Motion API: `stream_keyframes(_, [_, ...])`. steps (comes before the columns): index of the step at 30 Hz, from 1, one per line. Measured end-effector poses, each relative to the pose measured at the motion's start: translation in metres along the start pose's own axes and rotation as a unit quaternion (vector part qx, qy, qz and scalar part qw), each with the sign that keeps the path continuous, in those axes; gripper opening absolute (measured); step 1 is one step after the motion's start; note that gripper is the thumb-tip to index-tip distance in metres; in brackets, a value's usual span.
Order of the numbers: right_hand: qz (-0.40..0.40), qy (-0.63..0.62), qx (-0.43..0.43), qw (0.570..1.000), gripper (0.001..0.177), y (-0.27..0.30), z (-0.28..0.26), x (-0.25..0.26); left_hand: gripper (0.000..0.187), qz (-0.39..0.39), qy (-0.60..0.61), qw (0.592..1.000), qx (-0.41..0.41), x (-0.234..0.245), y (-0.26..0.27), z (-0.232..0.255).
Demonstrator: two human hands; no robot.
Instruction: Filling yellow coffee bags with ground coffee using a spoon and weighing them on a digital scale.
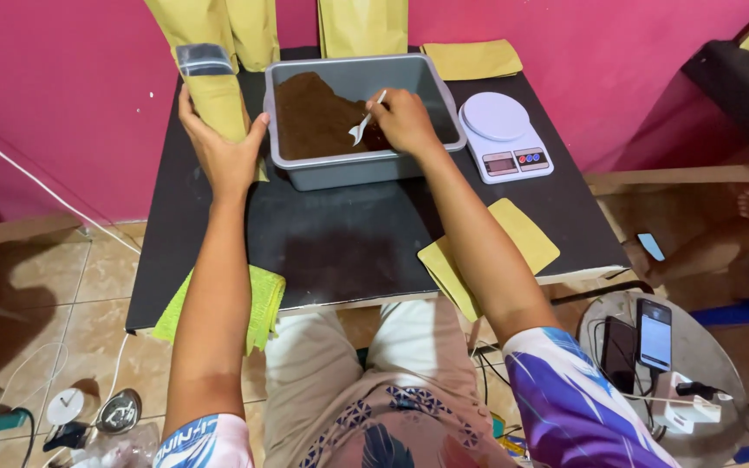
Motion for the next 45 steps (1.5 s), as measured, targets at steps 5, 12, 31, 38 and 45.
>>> stream_keyframes(5, [0.001,0.01,0.007,1.0,0.02,-0.003,0.0,-0.001,0.111,-0.016,0.016,1.0,-0.009,-0.001,0.001,-0.002])
stream_keyframes(12, [0.041,0.038,0.118,0.991,0.021,0.003,-0.024,0.009,0.108,0.003,0.026,1.0,0.005,0.004,-0.003,0.003])
stream_keyframes(31, [-0.066,0.081,0.239,0.965,0.105,-0.001,-0.093,-0.023,0.108,0.033,0.028,0.999,0.021,0.01,-0.007,0.009])
stream_keyframes(38, [-0.044,0.138,0.242,0.959,0.106,0.004,-0.076,-0.042,0.107,0.088,0.044,0.995,-0.026,0.019,-0.005,0.024])
stream_keyframes(45, [0.085,0.1,0.364,0.922,0.053,0.021,-0.113,-0.021,0.099,0.095,0.069,0.99,-0.081,0.033,-0.002,0.059])
Point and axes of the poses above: each hand's wrist, its own y-axis away from the middle knuckle, its own x-axis out of the back of the hand, z = x × y, the point moved 5 cm from there along -y, towards the middle knuckle, and after that the axes turned 12 degrees about x, right-handed, at the moved point
